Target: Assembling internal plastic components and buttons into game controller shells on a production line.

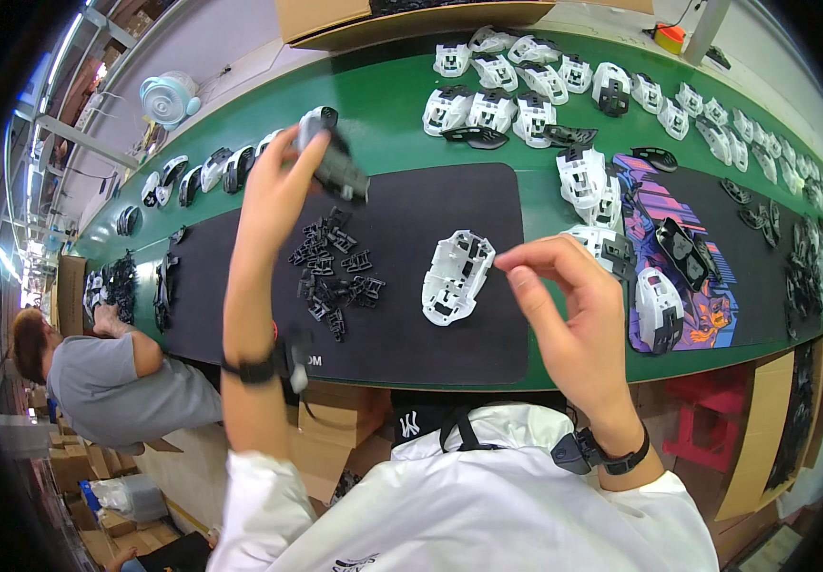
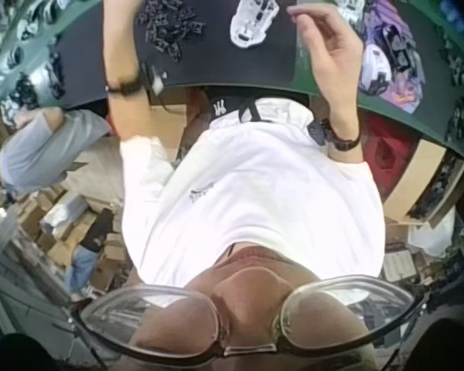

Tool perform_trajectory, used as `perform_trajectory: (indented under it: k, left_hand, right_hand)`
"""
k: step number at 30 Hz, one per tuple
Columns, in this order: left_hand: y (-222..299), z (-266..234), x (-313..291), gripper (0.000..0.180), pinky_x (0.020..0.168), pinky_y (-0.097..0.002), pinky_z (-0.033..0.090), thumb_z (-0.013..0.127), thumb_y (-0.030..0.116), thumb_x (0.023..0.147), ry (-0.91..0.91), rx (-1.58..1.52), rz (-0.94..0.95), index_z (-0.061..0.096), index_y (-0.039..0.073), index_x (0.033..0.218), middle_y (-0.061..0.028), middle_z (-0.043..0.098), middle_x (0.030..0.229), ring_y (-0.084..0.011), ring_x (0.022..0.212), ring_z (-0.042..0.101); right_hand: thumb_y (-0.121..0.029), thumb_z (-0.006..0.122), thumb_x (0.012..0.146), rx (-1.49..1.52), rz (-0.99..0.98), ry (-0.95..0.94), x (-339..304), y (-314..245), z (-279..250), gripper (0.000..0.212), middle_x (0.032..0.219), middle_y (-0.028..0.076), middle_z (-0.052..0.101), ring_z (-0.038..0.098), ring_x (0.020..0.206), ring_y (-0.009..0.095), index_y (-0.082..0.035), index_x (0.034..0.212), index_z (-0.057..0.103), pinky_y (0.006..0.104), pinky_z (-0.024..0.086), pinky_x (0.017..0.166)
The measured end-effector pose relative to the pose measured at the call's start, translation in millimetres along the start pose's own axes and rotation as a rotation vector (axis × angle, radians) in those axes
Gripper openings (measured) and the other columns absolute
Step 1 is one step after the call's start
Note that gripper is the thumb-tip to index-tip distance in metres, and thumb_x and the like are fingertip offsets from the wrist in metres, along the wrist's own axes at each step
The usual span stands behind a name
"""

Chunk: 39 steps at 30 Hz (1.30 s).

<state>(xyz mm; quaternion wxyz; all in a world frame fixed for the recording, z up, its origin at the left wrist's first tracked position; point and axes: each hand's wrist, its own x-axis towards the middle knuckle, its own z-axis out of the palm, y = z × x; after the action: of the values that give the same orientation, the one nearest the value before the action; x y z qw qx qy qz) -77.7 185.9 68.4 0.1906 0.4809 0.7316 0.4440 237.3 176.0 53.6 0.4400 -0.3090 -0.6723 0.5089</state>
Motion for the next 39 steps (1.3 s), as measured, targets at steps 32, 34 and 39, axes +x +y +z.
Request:
perform_trajectory:
  k: [32, 34, 39]
  left_hand:
    - [8, 123, 237, 0.091, 0.075, -0.0433, 0.064, 0.087, 0.012, 0.070, -0.333, -0.081, -0.044, 0.032, -0.006, 0.140, -0.0254, 0.059, 0.125, -0.0331, 0.101, 0.070]
    - [39, 72, 176, 0.081, 0.074, -0.0410, 0.065, 0.079, -0.001, 0.077, -0.395, -0.315, -0.010, 0.031, -0.007, 0.142, -0.0240, 0.061, 0.121, -0.0300, 0.091, 0.073]
    - [57, 5, 7, 0.064, 0.074, -0.0353, 0.062, 0.075, -0.002, 0.081, -0.356, -0.552, 0.057, 0.046, -0.002, 0.137, -0.0154, 0.067, 0.113, -0.0272, 0.092, 0.072]
  right_hand:
    - [-0.002, 0.069, 0.090, 0.266, 0.325, -0.059, 81, 3, 7, 0.017, 0.092, 0.008, 0.074, 0.070, 0.080, 0.011, 0.003, 0.106, 0.071, 0.0201, 0.051, 0.065]
    - [-0.002, 0.068, 0.092, 0.309, 0.260, -0.067, 77, -1, 2, 0.017, 0.090, 0.006, 0.072, 0.066, 0.078, 0.008, 0.003, 0.107, 0.071, 0.0200, 0.049, 0.065]
    - [-0.003, 0.059, 0.097, 0.492, 0.083, -0.114, 58, -16, 15, 0.016, 0.105, 0.010, 0.069, 0.066, 0.093, 0.013, 0.001, 0.112, 0.062, 0.0276, 0.054, 0.078]
